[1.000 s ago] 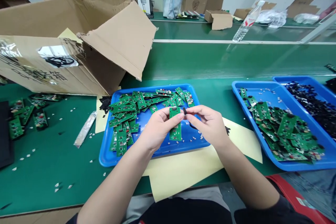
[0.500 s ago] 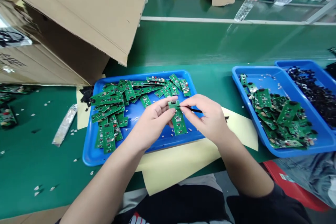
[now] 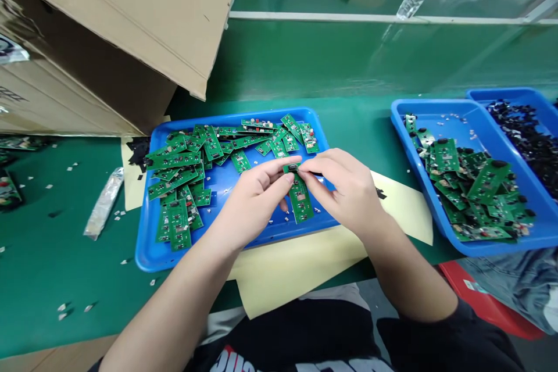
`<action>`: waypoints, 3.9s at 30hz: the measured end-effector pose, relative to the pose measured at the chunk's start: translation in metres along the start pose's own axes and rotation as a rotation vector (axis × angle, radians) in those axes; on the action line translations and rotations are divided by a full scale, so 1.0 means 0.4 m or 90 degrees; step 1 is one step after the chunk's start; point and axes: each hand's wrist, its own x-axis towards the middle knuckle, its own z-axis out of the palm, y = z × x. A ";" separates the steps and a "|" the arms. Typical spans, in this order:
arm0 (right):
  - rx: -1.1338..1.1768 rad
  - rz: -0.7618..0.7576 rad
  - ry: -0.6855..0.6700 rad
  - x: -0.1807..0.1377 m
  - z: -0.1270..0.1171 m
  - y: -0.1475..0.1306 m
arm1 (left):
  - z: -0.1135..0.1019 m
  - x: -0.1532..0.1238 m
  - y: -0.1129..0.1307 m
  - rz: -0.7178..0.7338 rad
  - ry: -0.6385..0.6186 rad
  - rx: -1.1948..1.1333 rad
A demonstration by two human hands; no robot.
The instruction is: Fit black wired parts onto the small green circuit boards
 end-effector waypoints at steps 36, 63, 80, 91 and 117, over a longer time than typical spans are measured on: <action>-0.020 -0.007 0.051 0.000 0.002 0.010 | 0.015 0.017 -0.015 0.000 0.033 -0.071; 0.337 0.249 0.109 0.003 -0.049 0.004 | -0.025 0.004 -0.032 0.564 0.156 0.548; 0.015 -0.048 0.190 0.004 -0.015 -0.013 | -0.019 0.007 -0.029 0.512 0.172 0.490; 0.016 -0.143 0.136 0.002 -0.029 0.003 | -0.011 0.010 -0.038 0.576 0.235 0.374; 0.743 0.381 -0.013 0.009 -0.029 -0.043 | -0.022 0.011 -0.042 0.745 0.346 0.483</action>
